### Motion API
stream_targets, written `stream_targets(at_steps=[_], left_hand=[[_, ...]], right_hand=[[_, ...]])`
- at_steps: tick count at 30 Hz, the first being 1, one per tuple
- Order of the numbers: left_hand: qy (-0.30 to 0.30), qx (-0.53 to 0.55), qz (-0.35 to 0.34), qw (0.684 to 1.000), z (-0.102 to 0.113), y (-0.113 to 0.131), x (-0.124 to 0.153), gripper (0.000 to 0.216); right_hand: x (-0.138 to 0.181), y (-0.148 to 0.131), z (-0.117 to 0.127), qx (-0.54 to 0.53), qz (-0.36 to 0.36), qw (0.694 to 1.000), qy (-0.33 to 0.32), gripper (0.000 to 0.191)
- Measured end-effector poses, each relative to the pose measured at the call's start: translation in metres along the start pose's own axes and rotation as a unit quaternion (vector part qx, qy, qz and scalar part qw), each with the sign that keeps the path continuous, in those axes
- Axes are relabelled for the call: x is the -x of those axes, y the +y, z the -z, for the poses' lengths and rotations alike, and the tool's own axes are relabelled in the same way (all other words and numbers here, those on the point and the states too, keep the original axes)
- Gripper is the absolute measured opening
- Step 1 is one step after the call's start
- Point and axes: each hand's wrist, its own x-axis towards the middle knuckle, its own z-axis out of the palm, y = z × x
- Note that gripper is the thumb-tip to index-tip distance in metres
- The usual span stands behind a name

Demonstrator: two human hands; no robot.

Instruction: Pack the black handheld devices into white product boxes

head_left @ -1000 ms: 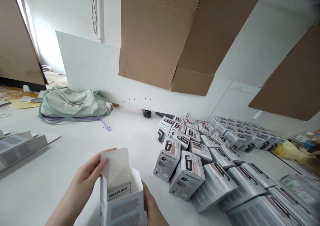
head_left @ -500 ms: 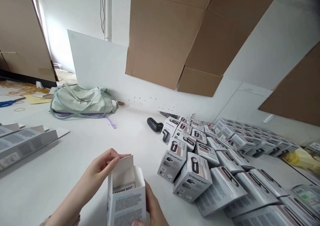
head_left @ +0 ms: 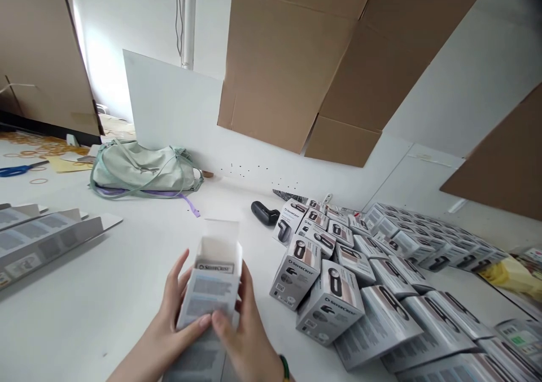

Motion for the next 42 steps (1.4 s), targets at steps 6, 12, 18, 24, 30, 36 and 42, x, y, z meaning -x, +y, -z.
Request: stream_targets(at_steps=[6,12,18,24,30,36,42], left_hand=[[0.067,-0.052,0.099,0.992,0.005,0.015,0.015,0.070],[0.086,-0.104,0.025,0.991,0.027,-0.006,0.026,0.079],[0.136,-0.109,0.000,0.985,0.064,-0.017,0.025,0.078],[0.148,-0.055,-0.001,0.987,0.058,-0.001,0.015,0.082],[0.127,-0.083,-0.042,0.988,0.052,-0.011,0.018,0.084],[0.121,-0.117,-0.100,0.981,0.052,-0.035,0.019,0.078],[0.064,-0.175,-0.176,0.967,0.036,-0.050,0.019,0.078]], right_hand=[[-0.135,-0.024,0.000,0.407,-0.025,0.906,0.109,0.051],[-0.230,-0.007,0.044,0.476,-0.122,0.845,0.209,0.042],[-0.228,0.016,0.074,0.536,-0.175,0.801,0.201,0.034],[-0.226,0.036,0.038,0.549,-0.183,0.806,0.121,0.036],[-0.188,0.007,0.004,0.453,-0.044,0.889,0.042,0.048],[-0.126,-0.067,0.012,0.235,0.145,0.943,0.186,0.038],[-0.077,-0.100,0.001,0.160,0.175,0.971,0.022,0.030]])
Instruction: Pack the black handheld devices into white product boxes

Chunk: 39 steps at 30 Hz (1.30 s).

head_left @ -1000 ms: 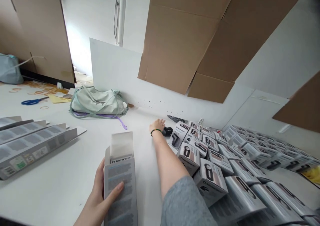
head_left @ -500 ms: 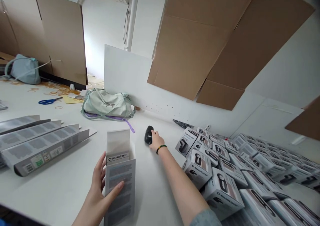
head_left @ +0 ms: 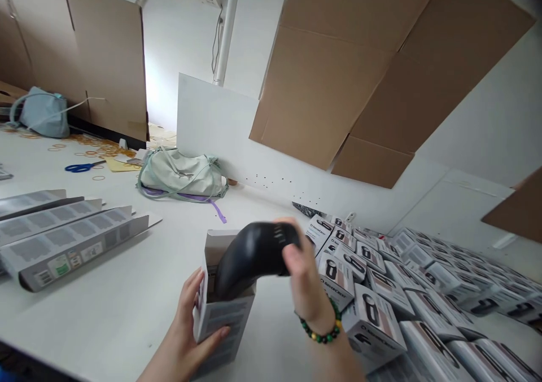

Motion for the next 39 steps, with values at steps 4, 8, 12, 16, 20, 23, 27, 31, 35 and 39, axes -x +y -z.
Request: stream_targets(at_steps=[4,8,12,16,20,23,27,31,35,39], left_hand=[[-0.025,-0.023,-0.057,0.998,-0.005,0.013,0.000,0.076],[-0.056,-0.009,-0.089,0.994,-0.004,0.026,-0.005,0.070],[-0.052,0.010,-0.094,0.994,-0.003,0.035,-0.009,0.049],[-0.047,0.018,-0.107,0.993,-0.004,0.051,-0.016,0.033],[-0.028,0.005,-0.062,0.998,-0.008,0.061,-0.018,0.029],[-0.034,0.014,-0.088,0.995,-0.011,0.057,-0.017,0.029],[-0.009,0.119,-0.142,0.983,-0.017,0.045,-0.014,0.033],[-0.041,0.088,-0.173,0.980,-0.016,0.040,-0.014,0.034],[-0.079,0.063,-0.190,0.977,-0.014,0.040,-0.015,0.030],[-0.079,0.093,-0.190,0.974,-0.015,0.041,-0.015,0.026]], right_hand=[[0.015,0.003,-0.011,0.137,-0.034,0.980,-0.140,0.025],[0.032,0.025,-0.001,0.053,-0.036,0.986,-0.155,0.041],[0.041,0.046,0.004,-0.132,-0.102,0.985,-0.044,0.057],[0.041,0.050,-0.008,-0.194,-0.153,0.963,-0.104,0.087],[0.042,0.046,-0.015,-0.194,-0.124,0.963,-0.142,0.075],[0.049,0.046,-0.014,-0.182,-0.019,0.977,-0.110,0.052],[0.058,0.046,-0.009,-0.169,0.026,0.982,-0.086,0.026],[0.058,0.043,0.000,-0.122,0.072,0.984,-0.107,0.015],[0.056,0.039,0.007,-0.078,0.110,0.983,-0.124,0.015],[0.059,0.036,0.004,-0.054,0.128,0.986,-0.094,0.017]])
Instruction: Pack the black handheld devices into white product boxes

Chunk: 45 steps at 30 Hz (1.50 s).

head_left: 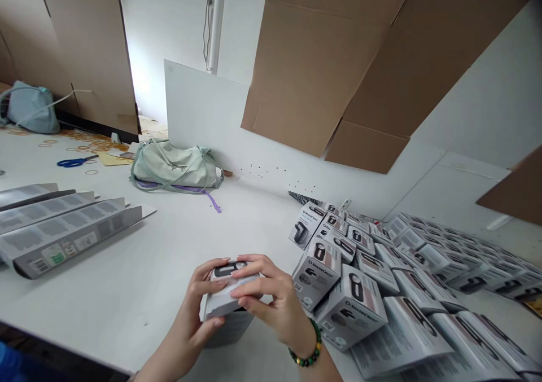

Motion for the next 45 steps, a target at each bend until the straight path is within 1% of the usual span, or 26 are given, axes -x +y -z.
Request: stream_targets(at_steps=[2,4,5,7,9,12,15,17,20,23,26,28,30,31,32,34,35,36,37,39,40,42,45], left_hand=[[-0.003,0.006,0.011,1.000,-0.001,0.001,0.001,0.027],[-0.005,0.005,0.027,1.000,-0.001,0.003,0.001,0.027],[-0.005,0.003,0.035,0.999,-0.001,0.004,0.001,0.027],[-0.003,0.000,0.044,0.999,-0.002,0.007,0.001,0.026],[0.010,0.002,0.045,0.999,-0.004,0.010,-0.001,0.025],[0.036,0.007,0.042,0.998,-0.008,0.014,-0.002,0.025],[0.032,-0.002,0.031,0.999,-0.010,0.014,-0.001,0.025],[0.027,-0.010,0.025,0.999,-0.010,0.012,0.001,0.026],[0.037,-0.011,0.027,0.999,-0.011,0.008,0.005,0.026],[0.053,0.009,0.042,0.998,-0.010,0.006,0.009,0.025],[0.034,0.024,0.054,0.998,-0.003,0.003,0.011,0.025],[-0.004,-0.002,0.046,0.999,0.004,-0.002,0.011,0.029],[-0.031,-0.067,0.041,0.996,0.008,-0.011,0.010,0.043],[-0.027,-0.113,0.052,0.992,0.008,-0.016,0.009,0.050],[-0.011,-0.162,0.071,0.984,0.006,-0.023,0.010,0.056],[0.023,-0.243,0.126,0.962,-0.002,-0.038,0.012,0.063],[0.014,-0.275,0.148,0.950,-0.008,-0.046,0.015,0.064],[-0.018,-0.303,0.158,0.940,-0.013,-0.053,0.019,0.063],[-0.066,-0.328,0.155,0.929,-0.018,-0.059,0.024,0.061],[-0.159,-0.380,0.121,0.903,-0.023,-0.067,0.032,0.057],[-0.185,-0.403,0.099,0.891,-0.024,-0.069,0.036,0.055],[-0.193,-0.435,0.064,0.877,-0.022,-0.069,0.039,0.053],[-0.181,-0.450,0.040,0.874,-0.019,-0.066,0.037,0.051]], right_hand=[[0.002,0.000,-0.001,-0.006,-0.013,1.000,0.003,0.023],[0.004,0.000,0.000,-0.015,-0.035,0.999,-0.029,0.031],[0.004,0.001,0.001,-0.021,-0.043,0.998,-0.045,0.031],[0.005,0.002,0.003,-0.034,-0.049,0.997,-0.050,0.024],[0.006,0.003,0.003,-0.040,-0.042,0.998,-0.027,0.016],[0.005,0.001,0.004,-0.035,-0.031,0.999,-0.018,0.015],[0.003,-0.002,0.007,-0.024,-0.039,0.998,-0.039,0.016],[0.004,-0.003,0.009,-0.004,-0.042,0.997,-0.057,0.017],[0.013,0.003,0.007,0.046,-0.024,0.996,-0.068,0.018],[0.028,0.012,0.000,0.118,0.010,0.991,-0.062,0.030],[0.040,0.013,-0.006,0.200,0.048,0.978,-0.044,0.039],[0.044,0.008,-0.008,0.263,0.063,0.962,-0.037,0.042],[0.047,0.000,-0.009,0.305,0.072,0.949,-0.017,0.044],[0.049,-0.003,-0.011,0.308,0.073,0.949,0.006,0.043],[0.051,-0.005,-0.013,0.299,0.070,0.951,0.035,0.039],[0.057,-0.005,-0.017,0.263,0.060,0.960,0.081,0.030],[0.060,-0.003,-0.019,0.245,0.052,0.964,0.092,0.027],[0.062,0.000,-0.021,0.232,0.046,0.967,0.094,0.025],[0.065,0.003,-0.022,0.221,0.043,0.970,0.090,0.025],[0.070,0.011,-0.023,0.198,0.036,0.976,0.077,0.025],[0.073,0.016,-0.023,0.186,0.030,0.979,0.070,0.025],[0.082,0.027,-0.027,0.170,0.016,0.984,0.051,0.022],[0.099,0.051,-0.039,0.180,-0.014,0.983,0.023,0.013]])
